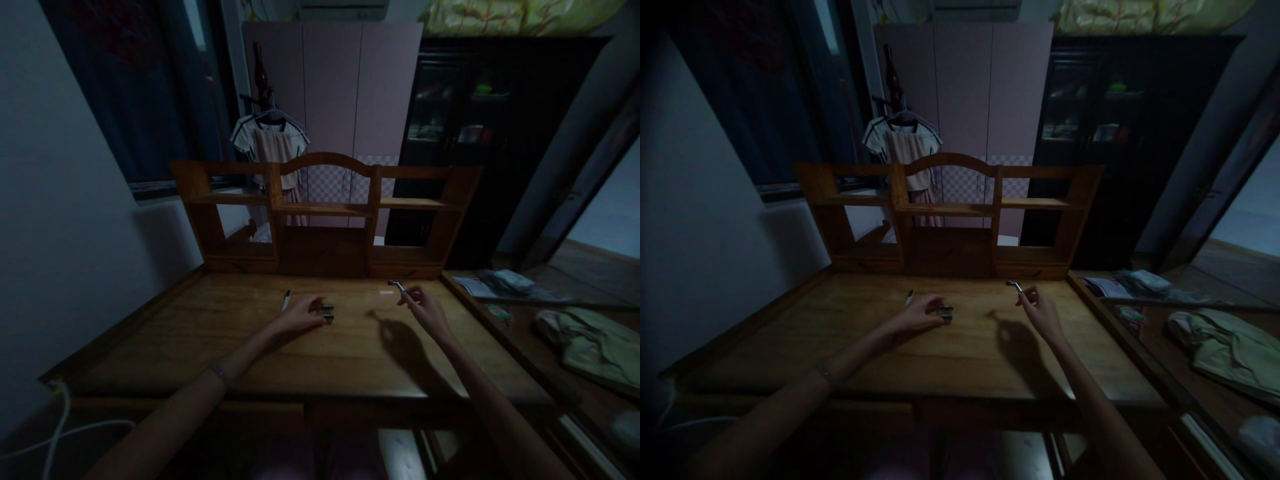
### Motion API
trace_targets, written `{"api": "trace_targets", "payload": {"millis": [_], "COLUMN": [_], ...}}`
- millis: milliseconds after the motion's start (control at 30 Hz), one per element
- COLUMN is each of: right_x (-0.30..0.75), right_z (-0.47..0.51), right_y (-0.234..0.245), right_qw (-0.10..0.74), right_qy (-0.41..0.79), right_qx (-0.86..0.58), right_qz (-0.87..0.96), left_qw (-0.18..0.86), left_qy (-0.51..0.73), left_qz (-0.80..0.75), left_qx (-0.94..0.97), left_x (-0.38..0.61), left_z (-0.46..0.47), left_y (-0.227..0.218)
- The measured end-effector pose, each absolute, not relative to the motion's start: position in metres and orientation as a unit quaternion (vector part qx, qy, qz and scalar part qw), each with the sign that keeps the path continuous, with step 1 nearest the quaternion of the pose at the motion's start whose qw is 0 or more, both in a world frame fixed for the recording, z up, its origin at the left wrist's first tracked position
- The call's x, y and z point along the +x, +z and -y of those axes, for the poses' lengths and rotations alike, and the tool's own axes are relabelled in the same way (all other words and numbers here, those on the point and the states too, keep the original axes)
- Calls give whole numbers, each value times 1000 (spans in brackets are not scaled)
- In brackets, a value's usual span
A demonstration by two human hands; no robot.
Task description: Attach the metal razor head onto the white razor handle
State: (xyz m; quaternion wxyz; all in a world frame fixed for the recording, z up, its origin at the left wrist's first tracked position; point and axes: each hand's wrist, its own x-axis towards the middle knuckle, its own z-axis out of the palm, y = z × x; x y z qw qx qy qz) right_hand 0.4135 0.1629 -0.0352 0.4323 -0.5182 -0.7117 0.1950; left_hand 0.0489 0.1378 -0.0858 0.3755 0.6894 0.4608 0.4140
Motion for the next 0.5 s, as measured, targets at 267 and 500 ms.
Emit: {"api": "trace_targets", "payload": {"millis": [267,500], "right_x": [542,570], "right_z": [-154,-151], "right_y": [-62,-95], "right_qw": [376,380], "right_qy": [26,-66], "right_qx": [-662,-662], "right_qz": [648,643], "left_qw": [355,329], "left_qy": [379,333], "left_qz": [-405,-425], "left_qx": [752,775], "left_x": [243,359], "left_z": [-184,-193], "left_y": [-85,-95]}}
